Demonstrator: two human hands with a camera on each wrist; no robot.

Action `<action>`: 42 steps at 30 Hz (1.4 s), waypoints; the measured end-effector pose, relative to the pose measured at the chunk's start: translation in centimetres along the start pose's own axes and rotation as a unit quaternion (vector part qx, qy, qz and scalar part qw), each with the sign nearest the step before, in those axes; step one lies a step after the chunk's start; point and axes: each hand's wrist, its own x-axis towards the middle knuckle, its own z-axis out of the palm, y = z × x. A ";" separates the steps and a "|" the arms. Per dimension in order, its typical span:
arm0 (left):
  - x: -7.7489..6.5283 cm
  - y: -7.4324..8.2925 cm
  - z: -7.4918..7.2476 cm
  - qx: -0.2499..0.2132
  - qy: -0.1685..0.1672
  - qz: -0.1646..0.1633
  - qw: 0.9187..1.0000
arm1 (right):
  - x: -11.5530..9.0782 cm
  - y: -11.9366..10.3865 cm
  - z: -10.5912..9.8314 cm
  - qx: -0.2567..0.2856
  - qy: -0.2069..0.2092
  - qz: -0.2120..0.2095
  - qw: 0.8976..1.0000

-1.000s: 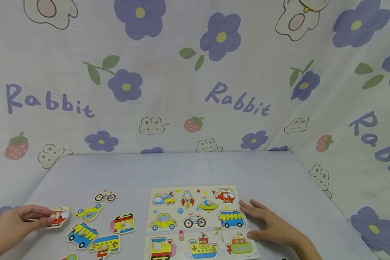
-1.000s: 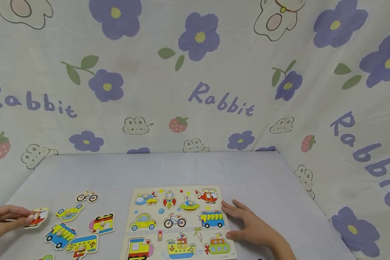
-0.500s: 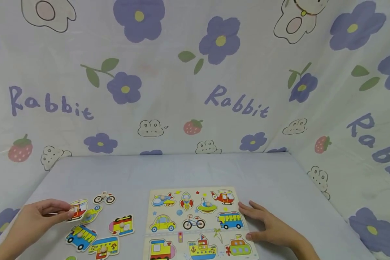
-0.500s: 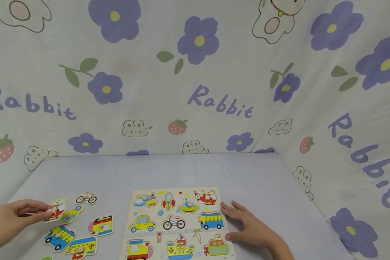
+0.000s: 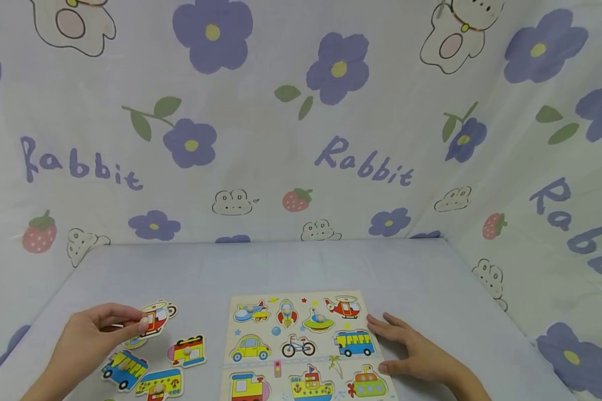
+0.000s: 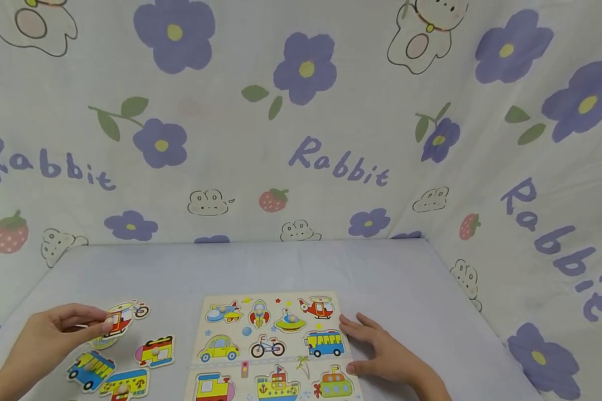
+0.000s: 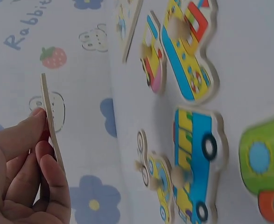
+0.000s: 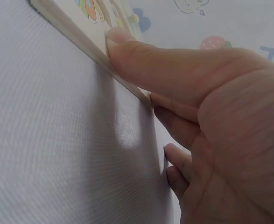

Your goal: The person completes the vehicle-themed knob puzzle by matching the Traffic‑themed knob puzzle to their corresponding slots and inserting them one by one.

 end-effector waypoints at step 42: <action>2.6 8.3 10.9 -0.068 -0.065 0.117 0.989 | 0.1 0.2 0.1 -0.011 0.003 -0.024 1.000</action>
